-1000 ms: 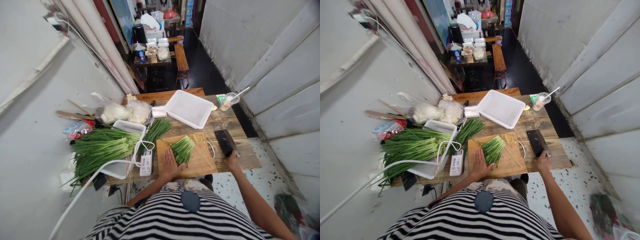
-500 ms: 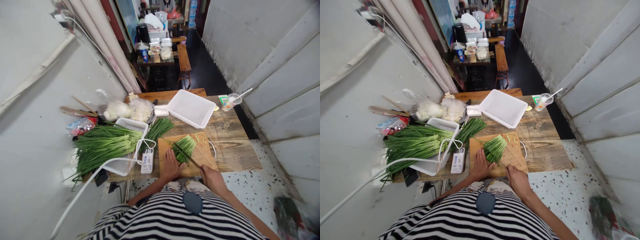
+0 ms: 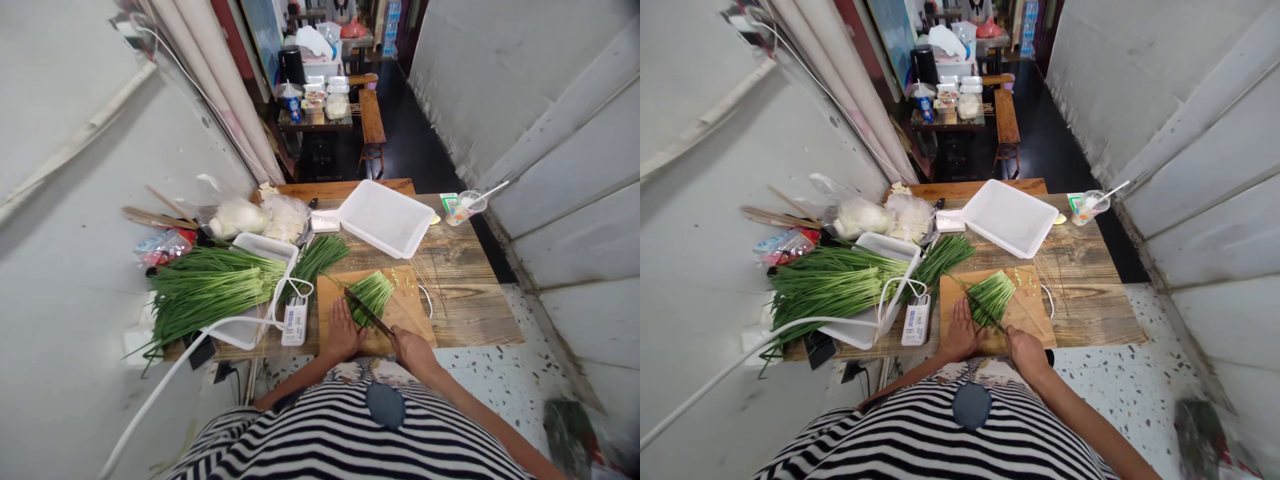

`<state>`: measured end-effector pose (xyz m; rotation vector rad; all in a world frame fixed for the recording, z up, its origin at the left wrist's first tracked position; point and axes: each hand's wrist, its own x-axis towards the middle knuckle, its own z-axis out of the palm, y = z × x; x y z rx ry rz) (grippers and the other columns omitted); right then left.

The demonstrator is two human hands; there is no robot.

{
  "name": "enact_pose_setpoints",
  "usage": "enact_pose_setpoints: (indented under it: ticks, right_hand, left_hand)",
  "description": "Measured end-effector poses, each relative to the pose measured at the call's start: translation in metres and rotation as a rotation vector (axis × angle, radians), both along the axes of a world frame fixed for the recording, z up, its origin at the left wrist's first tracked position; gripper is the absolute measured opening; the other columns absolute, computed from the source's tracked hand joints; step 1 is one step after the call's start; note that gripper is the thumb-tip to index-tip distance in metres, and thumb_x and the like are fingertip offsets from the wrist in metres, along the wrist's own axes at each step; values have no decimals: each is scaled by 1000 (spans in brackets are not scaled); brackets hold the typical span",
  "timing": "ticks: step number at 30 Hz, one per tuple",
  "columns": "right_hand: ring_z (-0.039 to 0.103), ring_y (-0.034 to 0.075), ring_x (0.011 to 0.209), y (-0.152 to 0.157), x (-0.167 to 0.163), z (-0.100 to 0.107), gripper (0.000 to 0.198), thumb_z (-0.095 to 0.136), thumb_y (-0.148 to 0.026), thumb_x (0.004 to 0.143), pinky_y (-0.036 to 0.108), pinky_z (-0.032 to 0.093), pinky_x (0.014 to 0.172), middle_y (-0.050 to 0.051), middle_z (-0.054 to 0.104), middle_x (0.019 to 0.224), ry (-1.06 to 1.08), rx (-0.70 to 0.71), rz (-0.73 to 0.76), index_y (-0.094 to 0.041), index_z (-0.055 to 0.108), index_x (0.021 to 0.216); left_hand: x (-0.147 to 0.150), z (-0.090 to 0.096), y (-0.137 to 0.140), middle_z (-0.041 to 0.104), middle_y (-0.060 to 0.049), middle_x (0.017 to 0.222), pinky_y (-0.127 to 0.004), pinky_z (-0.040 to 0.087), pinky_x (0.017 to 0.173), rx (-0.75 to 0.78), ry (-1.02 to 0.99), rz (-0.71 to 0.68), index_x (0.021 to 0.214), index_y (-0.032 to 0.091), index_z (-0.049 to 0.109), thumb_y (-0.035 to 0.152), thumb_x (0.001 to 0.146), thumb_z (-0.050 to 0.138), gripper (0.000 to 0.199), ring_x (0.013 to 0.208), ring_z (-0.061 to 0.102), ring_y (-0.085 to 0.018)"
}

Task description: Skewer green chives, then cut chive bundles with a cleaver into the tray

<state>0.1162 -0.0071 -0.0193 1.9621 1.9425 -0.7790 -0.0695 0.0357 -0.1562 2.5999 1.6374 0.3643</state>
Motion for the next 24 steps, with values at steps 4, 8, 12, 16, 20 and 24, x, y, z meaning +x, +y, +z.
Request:
enact_pose_setpoints:
  ticks: [4, 8, 12, 16, 20, 24]
  right_hand:
    - [69, 20, 83, 6, 5, -2, 30, 30, -28, 101, 26, 40, 63, 10, 71, 90, -10, 25, 54, -16, 57, 103]
    - [69, 20, 83, 9, 9, -3, 31, 29, -29, 101, 25, 40, 64, 10, 71, 89, 2, 36, 79, -16, 58, 102]
    - [69, 20, 83, 8, 5, -6, 32, 27, -27, 101, 25, 40, 62, 11, 71, 89, -16, -4, 73, -15, 56, 105]
    - [70, 21, 84, 8, 3, -11, 32, 27, -27, 101, 25, 42, 63, 12, 72, 89, -28, -20, 69, -15, 56, 106]
    - [69, 22, 87, 13, 3, -13, 31, 29, -27, 101, 25, 43, 66, 14, 72, 89, -34, -60, 71, -15, 56, 107]
    - [69, 22, 89, 16, 5, -14, 33, 29, -28, 101, 25, 44, 68, 15, 72, 88, -25, -74, 70, -13, 57, 108]
  left_hand:
    - [3, -1, 1, 32, -36, 145, -52, 28, 114, -19, -16, 18, 142, -13, 21, 65, 82, 46, 103, 141, 25, -41]
    - [7, -4, 0, 31, -35, 146, -51, 27, 114, -35, -13, 58, 142, -13, 22, 55, 87, 45, 90, 142, 23, -39]
    - [9, -5, -1, 30, -35, 147, -54, 27, 114, -37, 8, 62, 143, -12, 22, 52, 89, 42, 86, 143, 19, -40]
    - [8, -6, -2, 32, -35, 145, -52, 28, 115, -32, 26, 46, 139, -14, 30, 52, 90, 41, 83, 142, 21, -40]
    - [8, -9, -4, 28, -35, 148, -52, 28, 115, -17, 20, 41, 142, -13, 27, 50, 91, 42, 83, 143, 21, -40]
    - [12, -13, -8, 23, -35, 150, -52, 28, 115, -18, 2, 32, 143, -13, 23, 59, 87, 44, 94, 143, 20, -41]
